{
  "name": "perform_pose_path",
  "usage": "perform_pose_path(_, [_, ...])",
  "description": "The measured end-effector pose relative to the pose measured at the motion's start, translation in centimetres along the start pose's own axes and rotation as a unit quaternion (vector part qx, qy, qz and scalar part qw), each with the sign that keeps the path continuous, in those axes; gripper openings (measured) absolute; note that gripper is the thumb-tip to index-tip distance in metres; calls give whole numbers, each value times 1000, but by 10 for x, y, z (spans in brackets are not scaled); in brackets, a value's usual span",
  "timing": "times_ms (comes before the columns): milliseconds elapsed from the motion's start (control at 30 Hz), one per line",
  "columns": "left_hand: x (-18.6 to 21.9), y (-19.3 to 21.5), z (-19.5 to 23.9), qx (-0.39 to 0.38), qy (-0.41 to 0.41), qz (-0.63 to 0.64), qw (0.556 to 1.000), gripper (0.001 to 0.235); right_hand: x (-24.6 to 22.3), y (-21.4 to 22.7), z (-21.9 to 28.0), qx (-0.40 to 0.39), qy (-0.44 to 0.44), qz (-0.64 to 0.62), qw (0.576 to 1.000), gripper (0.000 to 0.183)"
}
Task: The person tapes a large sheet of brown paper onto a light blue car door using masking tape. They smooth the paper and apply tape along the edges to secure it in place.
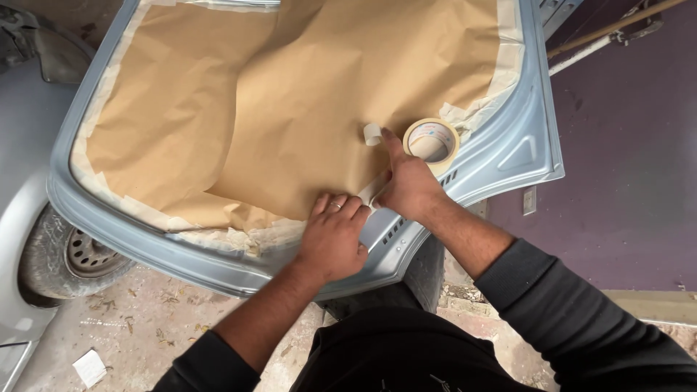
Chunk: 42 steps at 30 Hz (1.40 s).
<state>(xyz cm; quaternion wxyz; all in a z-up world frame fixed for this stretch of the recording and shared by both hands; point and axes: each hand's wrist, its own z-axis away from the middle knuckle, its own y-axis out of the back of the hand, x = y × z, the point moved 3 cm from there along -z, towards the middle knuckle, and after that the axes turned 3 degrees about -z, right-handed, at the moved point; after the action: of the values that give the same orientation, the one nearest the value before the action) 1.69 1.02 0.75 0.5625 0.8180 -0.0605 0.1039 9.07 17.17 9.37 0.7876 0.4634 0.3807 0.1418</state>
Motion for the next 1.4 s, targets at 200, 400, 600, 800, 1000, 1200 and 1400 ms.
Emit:
perform_pose_path(200, [27,-1,2,56,-27,-94,994,45,-2,-9,-5,19,59,67,996,100])
perform_pose_path(400, [31,-10,5,30,-5,-130,991,64,27,-26,-14,145,224,287,920,94])
perform_pose_path(600, [31,0,-4,-138,6,-137,981,79,22,-18,44,154,328,90,928,77])
perform_pose_path(800, [24,9,2,-87,-30,-80,993,73,63,-27,44,202,338,236,888,82])
perform_pose_path(1000, [14,-21,3,2,-32,-55,998,69,39,-27,58,82,395,108,909,91])
perform_pose_path(1200, [0,-11,9,12,35,83,996,82,39,-24,52,98,355,152,917,100])
perform_pose_path(1400, [-13,-1,18,112,48,87,989,71,63,-44,45,64,363,136,919,98])
